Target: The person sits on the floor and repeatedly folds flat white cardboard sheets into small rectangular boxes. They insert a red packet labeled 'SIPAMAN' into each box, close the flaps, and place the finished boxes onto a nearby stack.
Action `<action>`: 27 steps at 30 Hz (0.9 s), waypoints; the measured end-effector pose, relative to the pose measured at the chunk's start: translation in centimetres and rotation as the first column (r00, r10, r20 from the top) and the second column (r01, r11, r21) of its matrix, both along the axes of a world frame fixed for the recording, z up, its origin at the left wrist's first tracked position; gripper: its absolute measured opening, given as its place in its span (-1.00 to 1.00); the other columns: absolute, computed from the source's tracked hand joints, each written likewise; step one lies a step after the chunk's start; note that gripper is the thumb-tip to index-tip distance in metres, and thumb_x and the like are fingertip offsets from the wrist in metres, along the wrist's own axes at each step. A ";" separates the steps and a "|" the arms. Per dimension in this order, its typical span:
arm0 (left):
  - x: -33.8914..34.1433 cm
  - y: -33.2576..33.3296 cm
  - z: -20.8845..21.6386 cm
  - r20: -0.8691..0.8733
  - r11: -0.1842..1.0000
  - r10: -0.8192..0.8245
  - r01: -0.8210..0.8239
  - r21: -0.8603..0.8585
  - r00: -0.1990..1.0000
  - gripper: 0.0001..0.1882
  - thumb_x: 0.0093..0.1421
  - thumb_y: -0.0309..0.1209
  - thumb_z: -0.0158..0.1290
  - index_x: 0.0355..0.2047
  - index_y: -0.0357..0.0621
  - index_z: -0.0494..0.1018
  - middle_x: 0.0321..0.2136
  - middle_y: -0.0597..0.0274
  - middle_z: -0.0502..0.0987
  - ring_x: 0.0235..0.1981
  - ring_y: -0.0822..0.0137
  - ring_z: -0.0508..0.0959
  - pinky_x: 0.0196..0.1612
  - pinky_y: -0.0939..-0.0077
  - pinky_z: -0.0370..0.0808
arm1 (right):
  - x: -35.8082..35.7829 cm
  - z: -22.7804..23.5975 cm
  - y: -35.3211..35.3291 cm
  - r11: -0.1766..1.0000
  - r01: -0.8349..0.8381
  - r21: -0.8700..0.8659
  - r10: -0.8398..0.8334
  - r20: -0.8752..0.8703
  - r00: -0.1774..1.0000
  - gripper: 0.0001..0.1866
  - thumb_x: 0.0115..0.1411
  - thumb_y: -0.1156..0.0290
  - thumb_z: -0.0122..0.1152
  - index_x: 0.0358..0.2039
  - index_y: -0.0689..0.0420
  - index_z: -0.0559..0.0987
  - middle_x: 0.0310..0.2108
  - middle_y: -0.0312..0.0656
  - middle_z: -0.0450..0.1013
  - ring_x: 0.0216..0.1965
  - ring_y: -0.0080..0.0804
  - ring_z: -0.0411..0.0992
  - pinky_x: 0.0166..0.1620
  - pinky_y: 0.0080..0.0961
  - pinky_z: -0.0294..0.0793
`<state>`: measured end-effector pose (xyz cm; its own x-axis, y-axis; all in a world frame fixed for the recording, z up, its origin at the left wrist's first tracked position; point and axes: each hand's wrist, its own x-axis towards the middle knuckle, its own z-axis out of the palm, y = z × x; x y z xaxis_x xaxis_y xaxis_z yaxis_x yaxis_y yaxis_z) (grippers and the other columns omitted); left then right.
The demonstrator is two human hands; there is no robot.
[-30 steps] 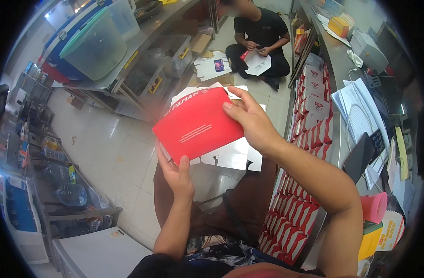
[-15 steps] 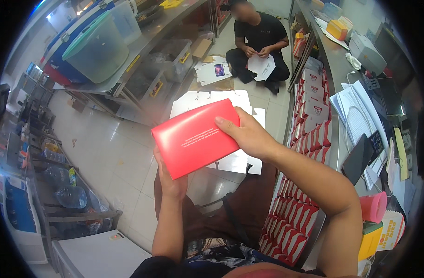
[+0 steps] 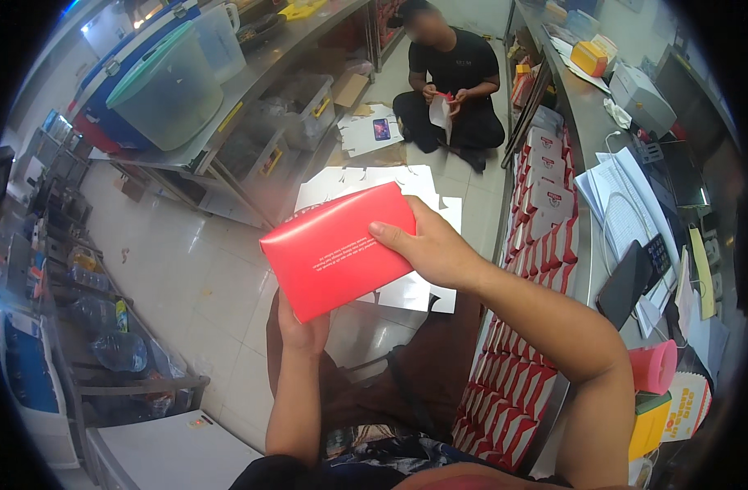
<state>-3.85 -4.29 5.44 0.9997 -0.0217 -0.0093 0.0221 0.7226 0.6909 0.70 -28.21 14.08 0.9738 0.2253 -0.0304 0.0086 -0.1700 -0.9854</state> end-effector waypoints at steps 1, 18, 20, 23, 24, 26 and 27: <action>0.0 0.1 0.0 -0.015 1.000 0.020 -0.021 -0.016 1.000 -0.47 0.47 -0.06 -0.13 0.26 -0.15 0.40 0.19 0.09 0.53 0.21 0.13 0.52 0.26 0.10 0.45 | 0.0 0.0 -0.1 1.000 0.000 -0.015 0.000 0.005 1.000 -0.22 0.40 -0.08 0.23 0.23 0.43 0.33 -0.01 0.10 0.56 0.02 -0.24 0.57 0.12 -0.34 0.52; 0.0 -0.9 -0.7 0.201 1.000 -0.017 0.020 -0.013 0.979 -0.47 0.48 -0.12 -0.24 0.18 -0.24 0.47 0.16 0.10 0.56 0.18 0.18 0.54 0.30 0.13 0.39 | 0.7 -0.2 -0.8 0.993 0.033 -0.112 -0.044 -0.097 0.994 -0.22 0.37 0.00 0.26 0.23 0.49 0.31 0.01 0.17 0.55 0.07 -0.08 0.56 0.15 -0.27 0.51; 0.4 -0.5 -0.1 0.120 0.999 -0.026 0.023 0.027 0.992 -0.41 0.54 -0.01 -0.28 0.21 -0.25 0.44 0.18 0.08 0.54 0.18 0.19 0.55 0.30 0.15 0.40 | 0.5 -0.2 -0.8 0.976 0.040 -0.215 -0.050 -0.042 0.998 -0.20 0.36 0.01 0.28 0.25 0.51 0.30 0.03 0.22 0.53 0.10 0.02 0.54 0.17 -0.22 0.49; 0.7 -0.5 0.9 -0.068 0.994 -0.006 0.013 0.105 0.998 -0.33 0.57 0.10 -0.31 0.27 -0.25 0.39 0.22 0.05 0.51 0.20 0.20 0.54 0.31 0.19 0.42 | -0.1 -0.1 -0.5 0.948 0.008 -0.317 -0.004 0.013 1.000 -0.14 0.34 0.00 0.31 0.28 0.52 0.26 0.10 0.30 0.47 0.17 0.12 0.50 0.22 -0.16 0.46; 0.8 -0.6 1.1 -0.110 0.991 -0.003 0.017 0.132 0.994 -0.32 0.57 0.11 -0.31 0.29 -0.25 0.36 0.23 0.05 0.50 0.22 0.20 0.54 0.31 0.19 0.42 | -0.4 0.0 -0.4 0.933 0.007 -0.360 0.008 0.039 0.999 -0.12 0.33 0.00 0.32 0.29 0.53 0.24 0.13 0.32 0.45 0.20 0.13 0.48 0.23 -0.16 0.45; 1.0 -0.9 1.3 -0.128 0.990 0.029 -0.011 0.140 0.991 -0.34 0.58 0.09 -0.31 0.32 -0.25 0.32 0.25 0.04 0.48 0.24 0.19 0.52 0.32 0.19 0.43 | -0.6 0.2 -0.2 0.909 0.029 -0.416 0.016 0.105 0.994 -0.08 0.31 -0.02 0.35 0.31 0.53 0.21 0.21 0.37 0.36 0.25 0.16 0.42 0.26 -0.12 0.42; 0.9 -1.2 1.3 -0.111 0.992 0.057 -0.044 0.121 0.992 -0.35 0.58 0.06 -0.30 0.34 -0.24 0.30 0.25 0.05 0.48 0.25 0.19 0.52 0.32 0.19 0.43 | -0.6 0.3 -0.2 0.909 0.050 -0.414 0.007 0.137 0.991 -0.08 0.31 0.00 0.36 0.33 0.51 0.21 0.20 0.35 0.38 0.21 0.10 0.46 0.25 -0.14 0.44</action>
